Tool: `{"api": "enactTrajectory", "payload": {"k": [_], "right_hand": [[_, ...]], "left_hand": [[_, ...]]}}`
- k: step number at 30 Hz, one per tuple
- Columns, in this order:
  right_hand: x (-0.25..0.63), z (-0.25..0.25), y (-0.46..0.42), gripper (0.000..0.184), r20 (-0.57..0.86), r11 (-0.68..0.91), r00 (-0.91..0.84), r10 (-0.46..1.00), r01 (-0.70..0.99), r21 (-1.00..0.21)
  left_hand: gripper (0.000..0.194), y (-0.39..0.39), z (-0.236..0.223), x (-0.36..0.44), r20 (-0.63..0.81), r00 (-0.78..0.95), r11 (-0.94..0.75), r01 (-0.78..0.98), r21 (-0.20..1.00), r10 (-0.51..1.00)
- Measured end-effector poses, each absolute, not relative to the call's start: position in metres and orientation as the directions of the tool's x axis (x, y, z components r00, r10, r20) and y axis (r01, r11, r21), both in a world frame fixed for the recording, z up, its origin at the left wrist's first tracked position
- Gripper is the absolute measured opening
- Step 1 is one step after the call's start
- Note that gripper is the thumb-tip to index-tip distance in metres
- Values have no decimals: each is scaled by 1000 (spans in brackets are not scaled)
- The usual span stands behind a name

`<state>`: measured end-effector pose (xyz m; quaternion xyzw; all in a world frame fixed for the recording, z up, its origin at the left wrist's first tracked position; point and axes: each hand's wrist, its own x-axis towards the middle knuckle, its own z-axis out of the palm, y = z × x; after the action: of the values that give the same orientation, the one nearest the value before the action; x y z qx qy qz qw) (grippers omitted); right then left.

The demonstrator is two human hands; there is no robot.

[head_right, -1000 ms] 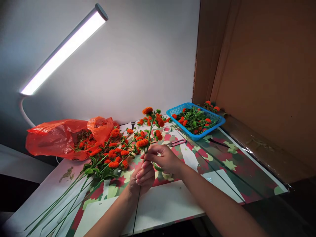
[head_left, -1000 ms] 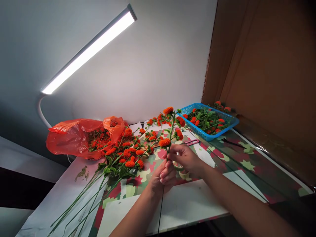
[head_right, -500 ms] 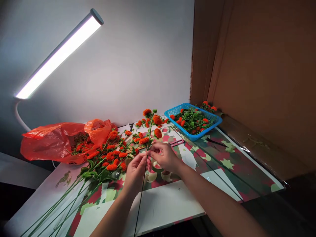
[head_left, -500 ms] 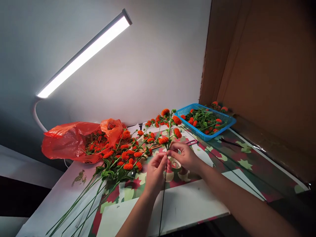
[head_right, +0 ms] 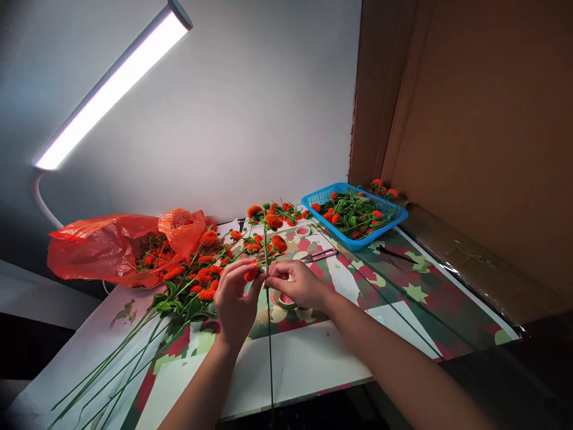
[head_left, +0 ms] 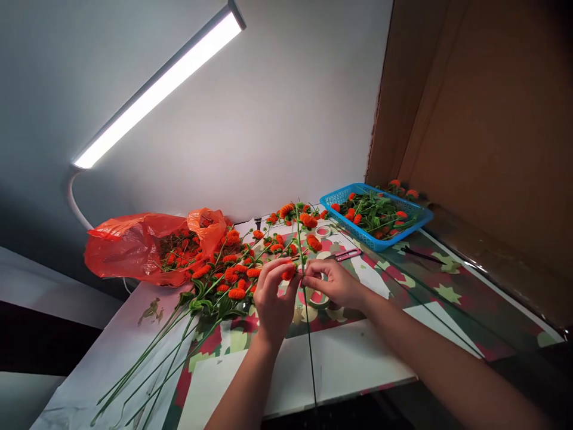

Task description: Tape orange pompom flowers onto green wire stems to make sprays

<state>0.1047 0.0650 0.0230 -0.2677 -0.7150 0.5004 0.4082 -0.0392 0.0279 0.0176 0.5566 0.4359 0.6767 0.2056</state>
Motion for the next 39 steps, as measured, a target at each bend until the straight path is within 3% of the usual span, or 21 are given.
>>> {"api": "enactTrajectory", "payload": {"k": [4, 6, 8, 10, 13, 20, 26, 28, 31, 34, 37, 39], "right_hand": [[105, 21, 68, 31, 328, 357, -499, 802, -39, -933], [106, 20, 70, 28, 325, 354, -473, 819, -29, -935], [108, 19, 72, 26, 317, 349, -459, 830, -15, -937], [109, 18, 74, 25, 305, 339, -445, 842, -3, -941], [109, 17, 76, 25, 286, 309, -416, 863, -12, -951], [99, 4, 74, 31, 163, -21, -530, 832, -324, -946], [100, -8, 76, 27, 40, -246, -626, 779, -363, -899], [101, -7, 76, 27, 24, -286, -656, 754, -361, -888], [101, -1, 75, 22, 45, -239, -584, 810, -400, -885], [100, 4, 75, 20, 71, -112, -429, 901, -386, -916], [97, 5, 74, 23, 73, -45, -349, 934, -319, -947], [97, 5, 73, 24, 83, -28, -354, 932, -297, -955]], "left_hand": [[36, 24, 13, -35, 428, -300, -462, -49, 885, 852], [28, 23, 11, -35, 304, -217, -340, -151, 928, 928], [16, 22, 10, -35, 174, -62, -182, -153, 971, 983], [19, 21, 10, -35, 76, 47, -71, -108, 992, 996], [21, 19, 9, -32, 24, 33, -18, -171, 985, 999], [31, 20, 7, -27, -123, 60, 136, -549, 825, 991], [31, 18, 4, -27, -172, 360, 384, -682, 623, 917], [32, 17, 1, -26, -194, 396, 427, -672, 605, 897], [34, 18, -1, -23, -226, 259, 338, -578, 742, 939], [27, 19, 2, -23, -80, -25, 68, -322, 944, 996], [19, 19, 7, -26, 89, -106, -101, -109, 989, 990], [18, 18, 10, -28, 94, -91, -106, -128, 986, 991]]}}
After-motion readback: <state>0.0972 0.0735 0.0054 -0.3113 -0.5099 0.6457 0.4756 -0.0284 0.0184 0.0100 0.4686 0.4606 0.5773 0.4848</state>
